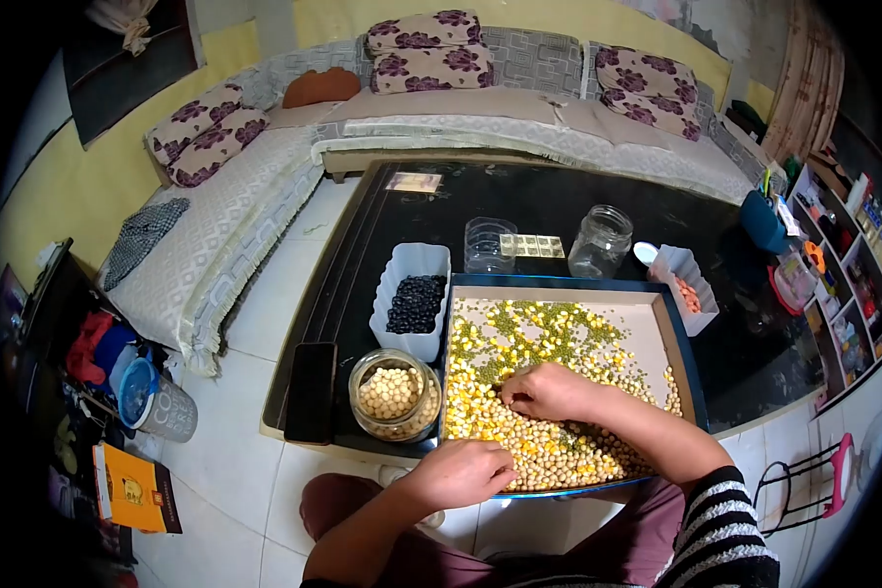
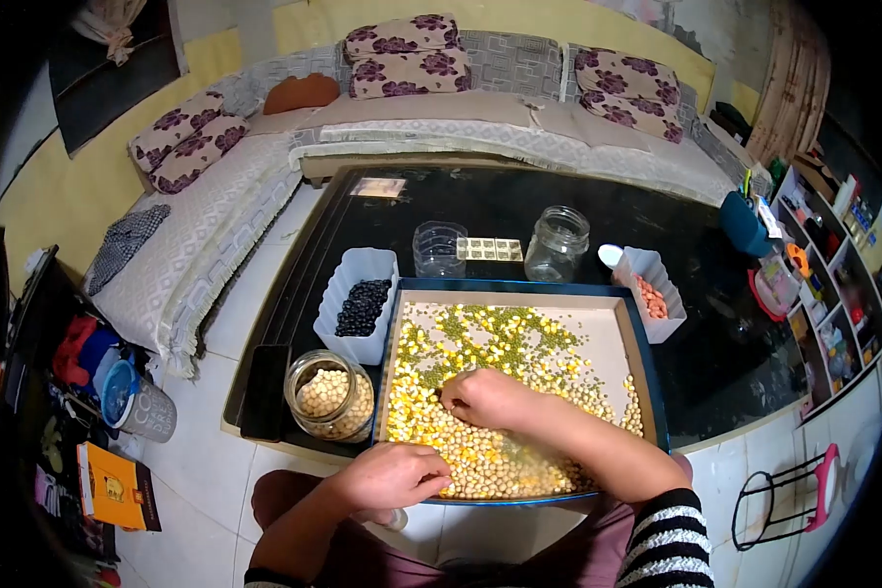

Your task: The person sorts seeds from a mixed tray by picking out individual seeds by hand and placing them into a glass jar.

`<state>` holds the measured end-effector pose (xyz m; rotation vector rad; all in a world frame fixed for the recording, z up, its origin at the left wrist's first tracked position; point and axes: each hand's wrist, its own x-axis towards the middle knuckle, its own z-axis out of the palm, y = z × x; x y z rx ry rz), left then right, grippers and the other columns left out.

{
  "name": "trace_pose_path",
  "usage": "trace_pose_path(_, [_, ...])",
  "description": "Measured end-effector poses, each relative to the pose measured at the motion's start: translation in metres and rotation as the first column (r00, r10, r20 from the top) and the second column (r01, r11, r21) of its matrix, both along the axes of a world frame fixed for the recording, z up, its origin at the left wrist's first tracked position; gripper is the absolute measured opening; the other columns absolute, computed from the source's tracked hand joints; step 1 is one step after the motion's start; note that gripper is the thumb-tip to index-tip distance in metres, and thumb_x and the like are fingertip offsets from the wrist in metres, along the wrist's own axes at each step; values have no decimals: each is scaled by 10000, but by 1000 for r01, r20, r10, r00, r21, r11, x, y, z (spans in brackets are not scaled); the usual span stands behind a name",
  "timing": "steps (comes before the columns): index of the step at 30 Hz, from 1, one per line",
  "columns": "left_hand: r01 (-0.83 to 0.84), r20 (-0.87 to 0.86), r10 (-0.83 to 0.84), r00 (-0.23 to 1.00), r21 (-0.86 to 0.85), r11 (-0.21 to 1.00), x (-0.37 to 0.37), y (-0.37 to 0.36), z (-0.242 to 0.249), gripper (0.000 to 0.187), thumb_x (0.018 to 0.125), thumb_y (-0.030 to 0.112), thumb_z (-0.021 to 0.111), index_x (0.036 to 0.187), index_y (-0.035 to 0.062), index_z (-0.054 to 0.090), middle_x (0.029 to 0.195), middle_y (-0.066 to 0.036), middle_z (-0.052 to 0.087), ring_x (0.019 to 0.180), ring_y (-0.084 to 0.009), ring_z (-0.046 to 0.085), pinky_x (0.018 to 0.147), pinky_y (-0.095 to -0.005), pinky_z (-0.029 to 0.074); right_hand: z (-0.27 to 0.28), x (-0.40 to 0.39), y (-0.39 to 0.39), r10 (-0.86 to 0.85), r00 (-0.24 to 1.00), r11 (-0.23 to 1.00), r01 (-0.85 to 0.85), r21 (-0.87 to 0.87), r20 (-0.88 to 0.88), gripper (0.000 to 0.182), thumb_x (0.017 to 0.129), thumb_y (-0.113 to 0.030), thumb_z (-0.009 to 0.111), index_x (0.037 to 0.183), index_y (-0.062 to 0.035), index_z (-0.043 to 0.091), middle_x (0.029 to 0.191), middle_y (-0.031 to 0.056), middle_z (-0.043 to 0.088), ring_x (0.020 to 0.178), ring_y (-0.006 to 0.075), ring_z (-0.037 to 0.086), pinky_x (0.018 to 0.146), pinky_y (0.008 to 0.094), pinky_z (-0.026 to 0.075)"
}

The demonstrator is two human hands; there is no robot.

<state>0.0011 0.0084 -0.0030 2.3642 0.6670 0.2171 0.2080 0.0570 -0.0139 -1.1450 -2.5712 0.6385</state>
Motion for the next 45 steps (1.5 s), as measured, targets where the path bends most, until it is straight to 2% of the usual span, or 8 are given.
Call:
trace_pose_path(4, [-3,8,3,1000,-4,1000,0,0,0,253,844,257,499,762,40,600,787,-118,608,734,-307,593,677,-402,474,34,-14,6,-135,980,990,128,-60,-145,115,726,-54,646,841,-45,645,811,97,636,740,240,631,671,317,507])
trace_pose_path(10, [13,-5,-13,1000,-1,1000,1,0,1,249,838,255,503,763,37,595,773,-124,601,726,-310,591,673,-412,472,83,-71,15,45,889,988,26,150,-455,92,738,-80,603,812,-25,605,780,107,601,758,290,599,680,358,484])
trace_pose_path(15, [-5,31,5,1000,-1,1000,1,-1,0,242,836,250,504,760,39,596,779,-125,602,721,-317,589,675,-420,473,84,-93,21,70,919,994,-30,108,-387,118,716,-42,583,830,-22,608,824,129,608,792,300,605,701,364,486])
trace_pose_path(18, [-16,43,16,999,7,1000,0,-2,-3,239,837,248,501,764,40,595,784,-124,603,726,-319,589,678,-421,473,79,-75,22,58,895,985,22,172,-443,167,722,-36,632,887,-53,633,847,85,619,714,222,618,634,302,505])
trace_pose_path(20, [-12,34,11,999,19,1000,0,-1,-3,243,838,256,501,774,43,599,786,-121,603,732,-319,589,681,-419,475,73,-52,19,-13,924,989,68,129,-383,120,717,-61,601,833,-35,621,812,120,616,753,282,609,675,353,491])
trace_pose_path(24, [11,-21,-11,1000,18,1000,1,0,-2,252,838,269,504,783,46,608,785,-118,603,736,-317,589,685,-414,477,37,-6,5,-119,958,992,127,14,-263,107,700,-67,631,803,-37,632,747,111,624,708,265,616,654,352,495])
trace_pose_path(26, [12,-15,-12,1000,8,1000,1,0,-2,253,838,270,503,785,47,609,784,-117,602,737,-316,589,686,-413,477,24,10,-3,-192,981,975,188,-119,-21,166,691,-38,671,855,-39,646,821,97,633,719,210,627,634,298,509])
trace_pose_path(45, [11,-20,-11,1000,-8,1000,0,1,-2,231,835,265,524,835,58,627,800,-106,614,753,-302,596,671,-400,481,-5,16,-2,-160,983,987,159,22,88,158,696,-83,631,847,-41,614,812,123,613,738,300,605,688,373,495])
